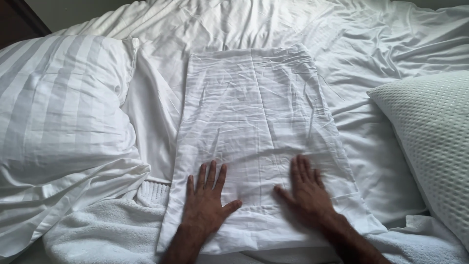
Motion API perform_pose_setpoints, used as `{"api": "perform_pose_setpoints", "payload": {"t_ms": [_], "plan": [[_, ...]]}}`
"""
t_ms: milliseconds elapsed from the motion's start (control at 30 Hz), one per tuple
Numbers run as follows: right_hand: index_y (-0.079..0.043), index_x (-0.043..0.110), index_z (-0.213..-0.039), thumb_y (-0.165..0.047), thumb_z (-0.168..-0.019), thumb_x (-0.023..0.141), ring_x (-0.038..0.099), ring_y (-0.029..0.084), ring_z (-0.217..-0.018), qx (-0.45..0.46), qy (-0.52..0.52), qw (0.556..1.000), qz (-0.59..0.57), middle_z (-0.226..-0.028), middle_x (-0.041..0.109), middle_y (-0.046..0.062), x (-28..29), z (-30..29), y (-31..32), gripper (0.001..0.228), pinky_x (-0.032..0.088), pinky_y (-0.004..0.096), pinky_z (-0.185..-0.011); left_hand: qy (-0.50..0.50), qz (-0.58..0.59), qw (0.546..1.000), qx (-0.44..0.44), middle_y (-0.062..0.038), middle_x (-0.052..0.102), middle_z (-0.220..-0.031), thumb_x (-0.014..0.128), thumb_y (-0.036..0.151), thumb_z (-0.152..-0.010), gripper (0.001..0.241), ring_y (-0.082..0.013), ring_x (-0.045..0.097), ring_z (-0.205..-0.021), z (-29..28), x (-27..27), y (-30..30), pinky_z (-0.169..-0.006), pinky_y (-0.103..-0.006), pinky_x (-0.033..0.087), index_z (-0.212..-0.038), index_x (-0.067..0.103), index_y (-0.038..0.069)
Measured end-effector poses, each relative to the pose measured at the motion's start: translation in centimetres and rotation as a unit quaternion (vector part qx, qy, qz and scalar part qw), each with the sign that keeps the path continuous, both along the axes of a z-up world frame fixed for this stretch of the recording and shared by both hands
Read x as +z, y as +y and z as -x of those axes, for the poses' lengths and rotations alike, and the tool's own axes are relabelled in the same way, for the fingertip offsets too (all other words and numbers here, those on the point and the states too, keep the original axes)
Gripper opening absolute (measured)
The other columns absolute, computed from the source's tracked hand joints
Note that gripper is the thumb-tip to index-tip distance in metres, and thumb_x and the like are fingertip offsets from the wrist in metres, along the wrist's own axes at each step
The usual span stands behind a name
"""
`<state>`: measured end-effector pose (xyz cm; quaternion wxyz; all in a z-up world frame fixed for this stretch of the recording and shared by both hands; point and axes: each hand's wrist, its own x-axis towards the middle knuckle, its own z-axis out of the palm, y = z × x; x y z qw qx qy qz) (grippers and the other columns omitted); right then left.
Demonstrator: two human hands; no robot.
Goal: The person folds a white bed sheet on a bed by hand. They repeatedly fold the sheet in half lengthwise and then widthwise, smoothing it out after each fold to create a compact, rectangular bundle.
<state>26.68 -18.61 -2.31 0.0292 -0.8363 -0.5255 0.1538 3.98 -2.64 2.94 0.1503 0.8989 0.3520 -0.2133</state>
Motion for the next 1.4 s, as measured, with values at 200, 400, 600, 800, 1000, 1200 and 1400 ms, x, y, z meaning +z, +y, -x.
{"api": "perform_pose_setpoints", "payload": {"t_ms": [200, 400, 600, 800, 1000, 1200, 1400], "plan": [[0.0, -0.006, -0.16, -0.073, -0.097, 0.022, -0.011, 0.031, -0.158, -0.17, -0.008, 0.983, -0.073, -0.171, -0.009, 0.018, -3.6, -4.2, -2.1, 0.1, -0.006, 0.047, -0.125, -0.043, -0.016, 0.999, 0.006, -0.008, -0.018, -0.173, 0.028, 0.079, -0.095, 0.099, -0.0277, -0.017, -0.159, 0.8, -1.8, 0.4, -0.126, -0.0523, -0.009, -0.165, -0.01, 0.02], [0.0, 0.0, -0.161, -0.07, -0.098, 0.024, -0.007, 0.031, -0.159, -0.253, -0.031, 0.964, -0.075, -0.171, -0.005, 0.019, -3.5, -5.1, -3.0, 0.098, -0.003, 0.045, -0.125, -0.082, -0.071, 0.991, 0.076, -0.008, -0.006, -0.173, 0.026, 0.075, -0.097, 0.093, -0.0251, -0.008, -0.159, 2.2, -3.3, 1.9, -0.127, -0.0463, -0.004, -0.164, -0.001, 0.016], [0.001, 0.002, -0.161, -0.069, -0.098, 0.026, -0.005, 0.032, -0.159, -0.297, -0.032, 0.951, -0.075, -0.171, -0.003, 0.021, -5.0, -6.9, -3.5, 0.098, -0.001, 0.048, -0.125, -0.071, -0.081, 0.983, 0.145, -0.012, -0.002, -0.173, 0.027, 0.072, -0.1, 0.094, -0.0257, -0.002, -0.159, 2.6, -2.9, 3.2, -0.127, -0.047, 0.001, -0.163, 0.001, 0.009], [0.002, 0.006, -0.16, -0.064, -0.101, 0.031, -0.005, 0.035, -0.158, -0.309, -0.021, 0.944, -0.118, -0.17, -0.001, 0.023, -3.3, -5.0, -2.0, 0.092, -0.004, 0.053, -0.124, -0.056, -0.109, 0.97, 0.209, -0.017, -0.003, -0.171, 0.031, 0.068, -0.101, 0.092, -0.0314, 0.0, -0.158, 1.8, 0.2, 2.3, -0.125, -0.0494, 0.001, -0.162, 0.003, 0.004], [0.0, 0.023, -0.16, -0.044, -0.101, 0.047, 0.016, 0.032, -0.158, 0.024, -0.021, 0.977, -0.213, -0.167, 0.021, 0.019, -2.2, 1.9, 1.1, 0.077, 0.011, 0.044, -0.128, -0.208, -0.039, 0.976, -0.061, -0.015, 0.007, -0.171, 0.029, 0.05, -0.108, 0.067, -0.0318, 0.004, -0.158, -1.8, -3.1, -1.7, -0.126, -0.0528, 0.0, -0.162, 0.018, 0.012], [-0.004, 0.021, -0.161, -0.042, -0.104, 0.042, 0.008, 0.031, -0.158, 0.1, 0.033, 0.984, -0.147, -0.17, 0.014, 0.018, -1.5, 3.1, 2.3, 0.072, 0.007, 0.045, -0.125, -0.16, 0.025, 0.984, -0.068, -0.011, 0.004, -0.172, 0.033, 0.058, -0.101, 0.075, -0.0265, -0.001, -0.159, -1.2, -2.2, -0.7, -0.126, -0.0496, -0.001, -0.163, 0.017, 0.018], [-0.002, 0.016, -0.16, -0.051, -0.102, 0.042, 0.005, 0.028, -0.158, 0.018, 0.032, 0.991, -0.125, -0.171, 0.009, 0.016, -3.7, 0.6, 2.5, 0.081, 0.003, 0.044, -0.125, -0.134, -0.021, 0.99, 0.033, -0.011, -0.003, -0.172, 0.025, 0.063, -0.102, 0.079, -0.027, -0.005, -0.158, -0.3, -2.7, 1.9, -0.125, -0.0481, -0.003, -0.163, 0.006, 0.017]]}}
